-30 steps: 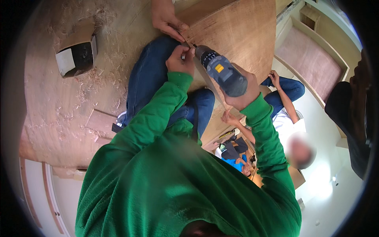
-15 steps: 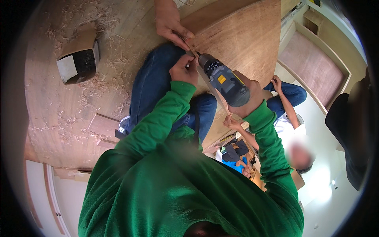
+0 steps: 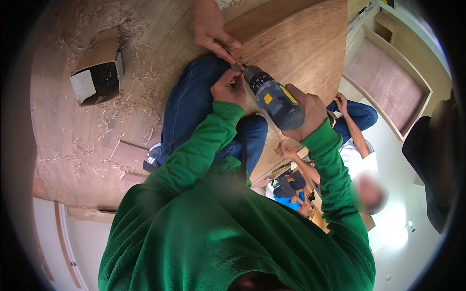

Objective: The person uses a cordless drill to fasten a wooden panel to a cabinet frame while kneeling on the floor. They align the panel, drive screws, and flip the panel to attach it to the frame with assistance from others.

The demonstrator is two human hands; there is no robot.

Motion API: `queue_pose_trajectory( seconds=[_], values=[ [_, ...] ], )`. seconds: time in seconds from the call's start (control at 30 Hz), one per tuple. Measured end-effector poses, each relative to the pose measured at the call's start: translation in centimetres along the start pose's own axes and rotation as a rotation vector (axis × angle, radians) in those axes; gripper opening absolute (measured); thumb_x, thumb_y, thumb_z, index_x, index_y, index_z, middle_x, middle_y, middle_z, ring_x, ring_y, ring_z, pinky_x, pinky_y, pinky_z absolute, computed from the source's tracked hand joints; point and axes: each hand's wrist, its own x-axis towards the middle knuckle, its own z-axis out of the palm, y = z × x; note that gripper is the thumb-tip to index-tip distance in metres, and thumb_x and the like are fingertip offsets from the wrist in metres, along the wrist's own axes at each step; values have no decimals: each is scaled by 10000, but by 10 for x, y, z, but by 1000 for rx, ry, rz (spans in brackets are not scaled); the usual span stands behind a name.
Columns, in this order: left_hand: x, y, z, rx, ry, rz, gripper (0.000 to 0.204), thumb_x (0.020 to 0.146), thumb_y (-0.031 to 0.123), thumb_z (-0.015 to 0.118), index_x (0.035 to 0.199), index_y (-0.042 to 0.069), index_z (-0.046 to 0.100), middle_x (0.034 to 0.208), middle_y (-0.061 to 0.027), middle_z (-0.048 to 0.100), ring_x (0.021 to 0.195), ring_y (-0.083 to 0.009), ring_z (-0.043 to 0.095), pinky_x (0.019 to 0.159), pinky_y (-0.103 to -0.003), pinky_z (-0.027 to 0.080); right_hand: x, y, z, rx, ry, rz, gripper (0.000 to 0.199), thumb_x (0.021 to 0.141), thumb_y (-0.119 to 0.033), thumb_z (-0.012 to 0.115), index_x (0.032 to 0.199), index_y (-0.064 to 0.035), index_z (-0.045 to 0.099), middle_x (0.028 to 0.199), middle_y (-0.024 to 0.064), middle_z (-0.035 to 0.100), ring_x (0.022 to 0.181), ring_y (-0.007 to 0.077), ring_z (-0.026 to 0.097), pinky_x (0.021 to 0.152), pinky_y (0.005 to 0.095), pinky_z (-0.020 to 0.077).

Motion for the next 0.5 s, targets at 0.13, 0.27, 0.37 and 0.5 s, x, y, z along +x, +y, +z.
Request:
queue_pose_trajectory(
  seconds=[0.13, 0.27, 0.37, 0.5],
  values=[
    [1, -1, 0, 107, 20, 34, 31, 919, 43, 716, 935, 17, 721, 787, -164, 732, 725, -248, 749, 687, -347, 562, 0, 0, -3, -111, -26, -36, 529, 677, -292, 832, 1138, -128, 631, 925, 185, 738, 931, 433, 705, 797, 518, 549],
    [12, -3, -4, 199, -100, -44, 102, 881, 45, 744, 975, 5, 736, 861, -148, 764, 788, -199, 742, 739, -334, 567, -11, 21, 4, -15, -2, -70, 496, 711, -247, 822, 1158, -111, 654, 996, 211, 738, 983, 438, 701, 828, 501, 563],
    [22, -10, -14, 49, -177, 14, 160, 894, 127, 790, 968, -5, 736, 844, -125, 772, 777, -188, 732, 741, -325, 570, -42, 36, 53, 422, 272, 24, 346, 765, -156, 782, 1090, -77, 698, 946, 172, 756, 919, 362, 749, 813, 437, 579],
    [15, -18, -19, 37, -205, -139, 284, 911, 196, 828, 941, -62, 714, 854, -103, 766, 735, -184, 714, 717, -304, 561, -134, 55, 169, 871, 513, 122, 214, 812, -90, 735, 1018, -35, 729, 889, 69, 742, 846, 193, 716, 796, 360, 572]
  ],
)
